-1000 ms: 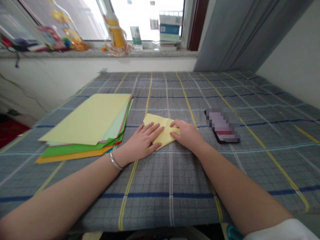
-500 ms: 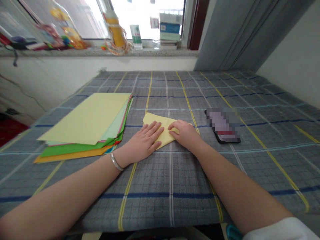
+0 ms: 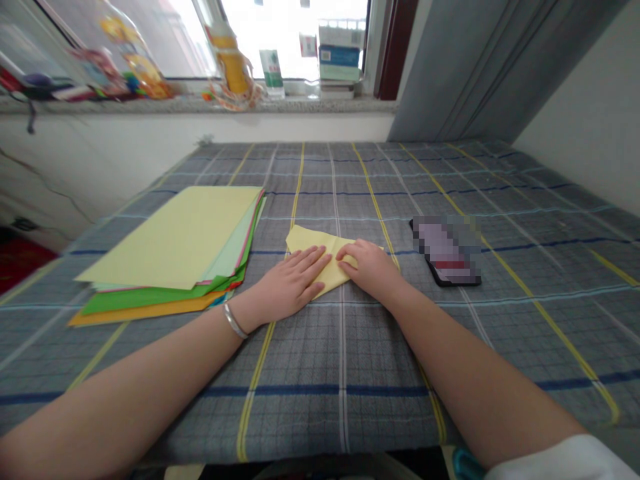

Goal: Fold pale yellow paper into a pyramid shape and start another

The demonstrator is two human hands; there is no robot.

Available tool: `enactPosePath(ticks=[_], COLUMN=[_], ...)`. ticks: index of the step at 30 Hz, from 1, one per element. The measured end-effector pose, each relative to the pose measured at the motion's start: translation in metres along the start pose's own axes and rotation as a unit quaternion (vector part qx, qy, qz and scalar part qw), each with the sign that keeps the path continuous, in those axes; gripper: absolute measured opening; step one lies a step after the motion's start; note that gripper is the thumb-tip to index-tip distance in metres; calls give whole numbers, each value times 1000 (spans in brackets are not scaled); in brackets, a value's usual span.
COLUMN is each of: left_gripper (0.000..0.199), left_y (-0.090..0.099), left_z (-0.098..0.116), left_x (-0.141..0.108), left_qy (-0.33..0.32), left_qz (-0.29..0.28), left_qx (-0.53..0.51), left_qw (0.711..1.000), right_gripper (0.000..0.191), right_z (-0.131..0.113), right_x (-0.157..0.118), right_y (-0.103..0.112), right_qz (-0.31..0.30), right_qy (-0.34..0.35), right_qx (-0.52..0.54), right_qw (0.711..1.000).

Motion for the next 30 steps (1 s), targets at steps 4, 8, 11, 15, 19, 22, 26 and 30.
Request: enactPosePath(ticks=[4, 8, 11, 15, 19, 22, 26, 30], left_gripper=[61, 63, 62, 64, 67, 68, 69, 70], left_y=[-2, -3, -2, -1, -2, -3, -4, -5], left_z=[-1, -2, -2, -1, 0, 0, -1, -2], left_x=[0, 1, 2, 4, 6, 6, 6, 7], left_qy=[13, 15, 13, 24, 34, 30, 30, 33], left_qz=[-1, 4, 6, 1, -7, -6, -4, -2], left_qx=[-2, 1, 5, 10, 13, 15, 14, 9], left_qw=[1000, 1000, 1000, 1000, 999, 999, 999, 999], right_gripper=[17, 17, 17, 17, 17, 18, 18, 18], right_z=[0, 0, -1, -2, -2, -2, -2, -6], right_x=[0, -1, -1, 0, 0, 0, -1, -3], right_y=[-1, -1, -1, 0, 1, 2, 3, 4], right_qz=[1, 4, 4, 3, -4, -7, -8, -7], right_qy=[-1, 0, 0, -4, -8, -7, -10, -17], right_qx=[-5, -5, -9, -10, -14, -17, -22, -36], right_qw=[1000, 1000, 1000, 1000, 1000, 1000, 1000, 999])
Point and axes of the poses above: each hand's wrist, its own x-axis towards the middle knuckle, its own y-axis out of the back of the hand, z = x × y, the point moved 1 cm from there along x, towards the middle knuckle, and after that the axes turned 2 degrees about -x, right-handed, at the moved point
